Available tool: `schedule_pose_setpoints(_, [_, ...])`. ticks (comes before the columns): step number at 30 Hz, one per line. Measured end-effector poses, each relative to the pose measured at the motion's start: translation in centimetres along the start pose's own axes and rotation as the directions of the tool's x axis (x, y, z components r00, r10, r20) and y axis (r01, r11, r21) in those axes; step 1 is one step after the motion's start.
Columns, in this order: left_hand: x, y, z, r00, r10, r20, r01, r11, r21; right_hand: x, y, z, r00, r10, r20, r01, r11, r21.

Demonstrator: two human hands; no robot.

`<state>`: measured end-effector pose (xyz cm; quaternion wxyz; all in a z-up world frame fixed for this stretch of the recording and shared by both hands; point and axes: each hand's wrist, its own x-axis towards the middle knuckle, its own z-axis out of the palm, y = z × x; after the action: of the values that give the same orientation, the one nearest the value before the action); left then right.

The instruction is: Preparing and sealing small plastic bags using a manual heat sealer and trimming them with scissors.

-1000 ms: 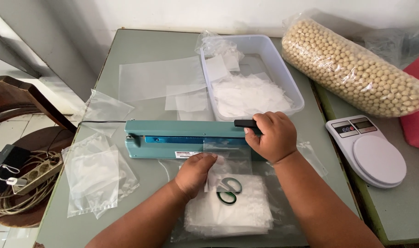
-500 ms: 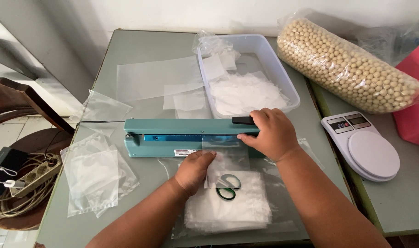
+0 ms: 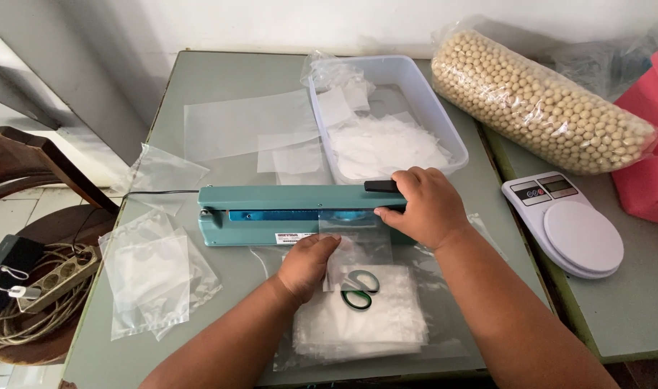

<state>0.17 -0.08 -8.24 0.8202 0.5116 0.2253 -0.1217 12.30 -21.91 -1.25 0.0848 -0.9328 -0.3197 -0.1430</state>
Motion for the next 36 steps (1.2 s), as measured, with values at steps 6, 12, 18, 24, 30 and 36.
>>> schedule_pose_setpoints(6, [1.0, -0.7, -1.0, 0.999, 0.003, 0.047, -0.005, 0.999, 0.040, 0.2, -1.1, -1.6, 0.991, 0.067, 0.116, -0.062, 0.997, -0.042])
schedule_pose_setpoints(12, [-0.3, 0.7, -0.4, 0.999, -0.001, 0.042, -0.002, 0.997, 0.073, 0.0, -0.5, -1.0, 0.988, 0.067, 0.143, -0.060, 0.997, -0.049])
schedule_pose_setpoints(18, [0.0, 0.3, -0.5, 1.000, -0.002, 0.023, 0.000, 0.997, 0.075, 0.2, -0.1, -1.3, 0.981, 0.051, 0.186, -0.044, 0.998, -0.042])
schedule_pose_setpoints(24, [-0.6, 0.8, -0.2, 1.000, 0.016, 0.024, -0.018, 0.998, 0.063, 0.3, 0.2, -1.4, 0.979, 0.052, 0.196, -0.061, 0.997, 0.041])
schedule_pose_setpoints(30, [0.1, 0.2, -1.1, 1.000, -0.006, 0.018, 0.006, 1.000, 0.027, 0.3, 0.7, -1.3, 0.977, 0.049, 0.207, -0.057, 0.998, 0.031])
schedule_pose_setpoints(36, [2.2, -1.7, -2.3, 0.999, -0.006, 0.034, 0.005, 1.000, 0.022, 0.3, 0.7, -1.4, 0.978, 0.039, 0.206, -0.051, 0.997, 0.056])
